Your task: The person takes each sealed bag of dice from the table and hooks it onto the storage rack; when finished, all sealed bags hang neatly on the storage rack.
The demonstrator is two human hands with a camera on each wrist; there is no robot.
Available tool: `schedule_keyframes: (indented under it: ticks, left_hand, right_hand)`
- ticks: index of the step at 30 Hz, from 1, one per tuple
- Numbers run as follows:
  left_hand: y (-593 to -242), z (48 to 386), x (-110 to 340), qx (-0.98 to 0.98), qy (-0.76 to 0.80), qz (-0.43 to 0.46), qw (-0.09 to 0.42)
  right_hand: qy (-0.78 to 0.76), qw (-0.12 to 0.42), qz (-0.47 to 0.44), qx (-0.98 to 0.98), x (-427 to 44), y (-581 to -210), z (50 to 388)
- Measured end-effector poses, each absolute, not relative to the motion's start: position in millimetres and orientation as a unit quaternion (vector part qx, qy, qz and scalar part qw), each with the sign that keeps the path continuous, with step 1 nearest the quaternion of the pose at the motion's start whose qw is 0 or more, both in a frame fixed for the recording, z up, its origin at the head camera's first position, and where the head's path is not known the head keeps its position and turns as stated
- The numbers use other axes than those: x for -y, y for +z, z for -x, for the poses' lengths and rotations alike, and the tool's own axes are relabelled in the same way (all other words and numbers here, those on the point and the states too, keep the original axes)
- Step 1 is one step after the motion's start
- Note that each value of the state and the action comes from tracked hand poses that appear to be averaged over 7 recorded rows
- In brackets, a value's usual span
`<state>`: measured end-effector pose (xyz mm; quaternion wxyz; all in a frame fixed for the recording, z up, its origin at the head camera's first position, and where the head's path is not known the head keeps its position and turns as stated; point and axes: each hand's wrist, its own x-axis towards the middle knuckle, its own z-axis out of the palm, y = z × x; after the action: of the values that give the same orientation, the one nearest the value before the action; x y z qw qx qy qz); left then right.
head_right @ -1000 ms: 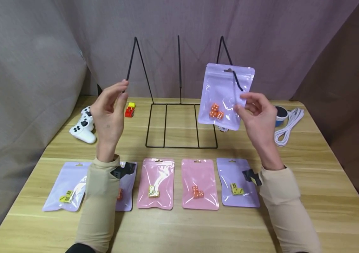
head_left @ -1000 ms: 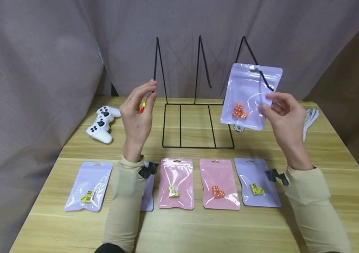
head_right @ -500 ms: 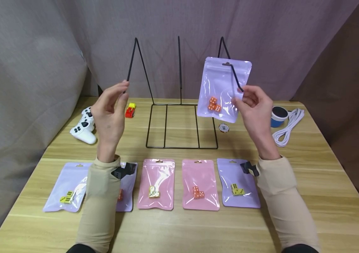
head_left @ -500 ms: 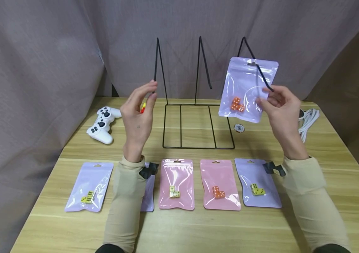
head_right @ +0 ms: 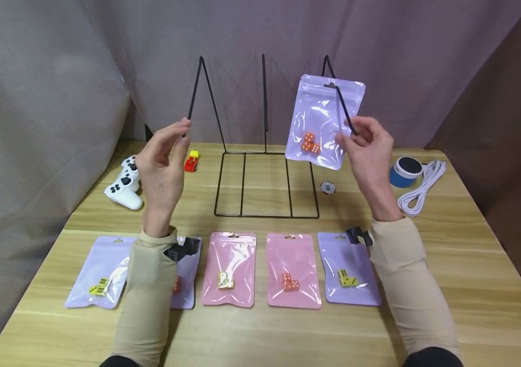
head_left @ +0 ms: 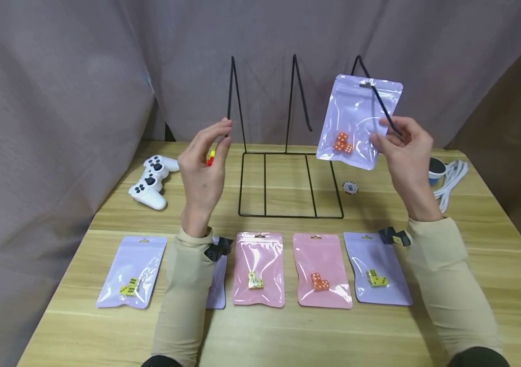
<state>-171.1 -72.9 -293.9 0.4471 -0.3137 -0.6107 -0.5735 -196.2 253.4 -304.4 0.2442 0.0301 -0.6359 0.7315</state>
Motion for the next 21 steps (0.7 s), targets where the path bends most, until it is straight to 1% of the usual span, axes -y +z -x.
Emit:
schedule_keyframes:
  ticks: [8, 21]
  left_hand:
    - [-308.4, 185.1, 77.2, 0.599, -0.580, 0.318, 0.452]
    - [-305.4, 182.0, 77.1, 0.608, -0.569, 0.316, 0.454]
  right_hand:
    - [0.734, 0.230, -0.027, 0.638, -253.2, -300.4, 207.7]
    - [0.714, 0.232, -0.005, 0.661, -252.7, -295.5, 225.9]
